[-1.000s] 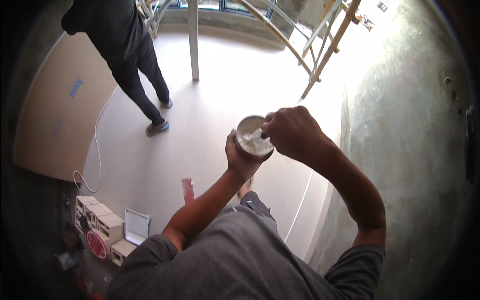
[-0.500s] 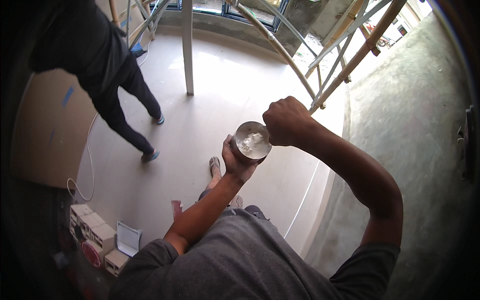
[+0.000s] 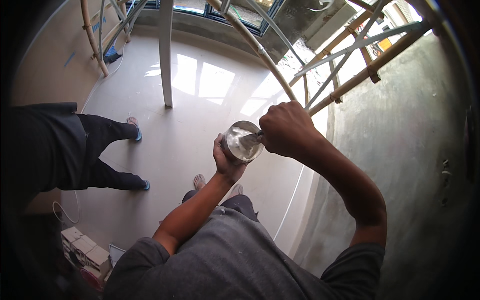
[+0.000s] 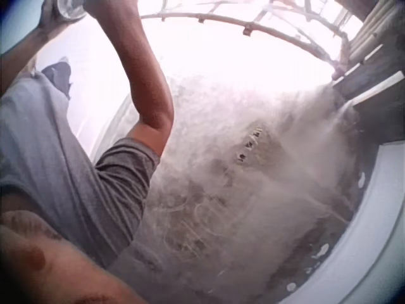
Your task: The person scoops a white powder from a bag into a small metal bowl using a trowel, then adds water from a bucket and mixes the contents thoroughly. The person moves around the room to retrieve materials and mix the compound.
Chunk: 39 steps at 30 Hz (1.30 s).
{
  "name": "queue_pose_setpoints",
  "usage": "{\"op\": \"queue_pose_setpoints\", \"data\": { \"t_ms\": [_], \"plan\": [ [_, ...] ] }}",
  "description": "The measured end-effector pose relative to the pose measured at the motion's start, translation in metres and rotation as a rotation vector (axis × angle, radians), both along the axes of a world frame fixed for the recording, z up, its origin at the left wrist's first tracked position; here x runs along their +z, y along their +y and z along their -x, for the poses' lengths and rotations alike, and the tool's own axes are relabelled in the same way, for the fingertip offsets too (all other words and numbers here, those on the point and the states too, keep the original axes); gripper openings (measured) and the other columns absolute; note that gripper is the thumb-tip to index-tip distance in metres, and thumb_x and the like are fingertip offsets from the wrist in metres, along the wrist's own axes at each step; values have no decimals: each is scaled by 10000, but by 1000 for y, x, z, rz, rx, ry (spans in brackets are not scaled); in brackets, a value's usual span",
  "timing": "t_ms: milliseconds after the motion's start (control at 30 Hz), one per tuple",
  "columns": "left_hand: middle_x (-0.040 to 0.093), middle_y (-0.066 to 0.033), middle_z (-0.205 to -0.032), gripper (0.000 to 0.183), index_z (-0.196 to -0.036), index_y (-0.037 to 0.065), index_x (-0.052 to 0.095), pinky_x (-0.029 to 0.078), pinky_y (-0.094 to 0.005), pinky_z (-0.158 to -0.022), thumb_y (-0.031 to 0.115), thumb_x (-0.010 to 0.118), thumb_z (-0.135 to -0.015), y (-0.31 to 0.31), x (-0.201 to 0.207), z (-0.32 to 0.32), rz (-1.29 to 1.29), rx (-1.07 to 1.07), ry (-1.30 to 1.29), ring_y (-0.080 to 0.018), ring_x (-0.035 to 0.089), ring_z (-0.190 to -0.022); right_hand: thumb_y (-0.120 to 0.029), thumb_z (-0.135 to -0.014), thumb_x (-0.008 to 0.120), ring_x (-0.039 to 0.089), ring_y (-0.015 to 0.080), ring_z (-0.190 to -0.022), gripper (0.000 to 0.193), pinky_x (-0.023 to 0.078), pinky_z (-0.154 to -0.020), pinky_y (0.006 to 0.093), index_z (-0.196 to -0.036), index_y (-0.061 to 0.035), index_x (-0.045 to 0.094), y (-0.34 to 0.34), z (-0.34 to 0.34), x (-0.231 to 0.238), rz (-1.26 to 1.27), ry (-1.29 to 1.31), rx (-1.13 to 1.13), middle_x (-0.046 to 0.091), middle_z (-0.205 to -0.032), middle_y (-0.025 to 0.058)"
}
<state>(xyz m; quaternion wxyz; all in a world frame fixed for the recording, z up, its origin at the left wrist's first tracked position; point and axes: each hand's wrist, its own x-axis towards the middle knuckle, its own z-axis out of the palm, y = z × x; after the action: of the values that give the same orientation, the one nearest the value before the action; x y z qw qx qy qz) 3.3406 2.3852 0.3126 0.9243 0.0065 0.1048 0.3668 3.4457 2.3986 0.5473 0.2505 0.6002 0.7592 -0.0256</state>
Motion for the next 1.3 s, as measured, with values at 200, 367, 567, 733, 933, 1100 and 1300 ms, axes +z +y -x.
{"op": "queue_pose_setpoints", "data": {
  "t_ms": [200, 367, 567, 733, 933, 1100, 1300],
  "plan": [
    [565, -78, -1356, 650, -1406, 137, 484, 444, -460, -1028, 588, 343, -959, 27, 1, -10, 91, 13, 13, -257, 548, -1236, -127, -746, 716, 719, 237, -706, 73, 542, -648, 374, -678, -103, 723, 29, 0, -9, 3, 9, 91, 706, -698, 104],
    [566, -85, -1357, 648, -1403, 127, 491, 446, -465, -1033, 582, 342, -967, 37, -1, -18, 73, 13, -31, -259, 548, -1247, -126, -762, 714, 716, 222, -699, 83, 537, -644, 363, -682, -106, 724, 41, -3, -17, 15, -11, 119, 708, -700, 102],
    [557, -86, -1365, 642, -1428, 139, 467, 424, -487, -1058, 568, 320, -974, 31, 4, -27, 72, 24, -46, -261, 522, -1278, -135, -770, 699, 717, 239, -700, 104, 534, -641, 366, -672, -106, 716, 42, -19, -11, 3, -36, 80, 711, -718, 107],
    [561, -81, -1353, 639, -1426, 135, 458, 438, -477, -1037, 564, 336, -969, 26, 1, -37, 69, 37, -40, -256, 542, -1243, -148, -762, 711, 717, 246, -701, 95, 536, -636, 372, -684, -95, 722, 42, -31, 7, 18, -7, 74, 709, -717, 119],
    [568, -73, -1349, 630, -1411, 136, 480, 459, -457, -1012, 565, 350, -968, 26, 7, -47, 106, 67, -27, -257, 555, -1233, -139, -739, 691, 698, 263, -642, 110, 539, -615, 388, -661, -65, 713, 43, -45, -1, -43, 31, 123, 680, -648, 122],
    [574, -77, -1349, 613, -1408, 143, 486, 441, -458, -1047, 548, 320, -980, 33, 11, -53, 72, 31, -31, -264, 551, -1246, -171, -747, 722, 696, 270, -650, 128, 542, -640, 401, -676, -66, 725, 42, -45, -2, 4, 60, 122, 690, -678, 123],
    [555, -77, -1369, 638, -1421, 138, 471, 433, -482, -1044, 564, 320, -971, 35, 5, -61, 94, 22, 14, -261, 540, -1254, -129, -764, 684, 712, 272, -716, 95, 543, -666, 384, -700, -75, 729, 48, -44, 10, 81, 6, 81, 704, -722, 135]
  ]
}}
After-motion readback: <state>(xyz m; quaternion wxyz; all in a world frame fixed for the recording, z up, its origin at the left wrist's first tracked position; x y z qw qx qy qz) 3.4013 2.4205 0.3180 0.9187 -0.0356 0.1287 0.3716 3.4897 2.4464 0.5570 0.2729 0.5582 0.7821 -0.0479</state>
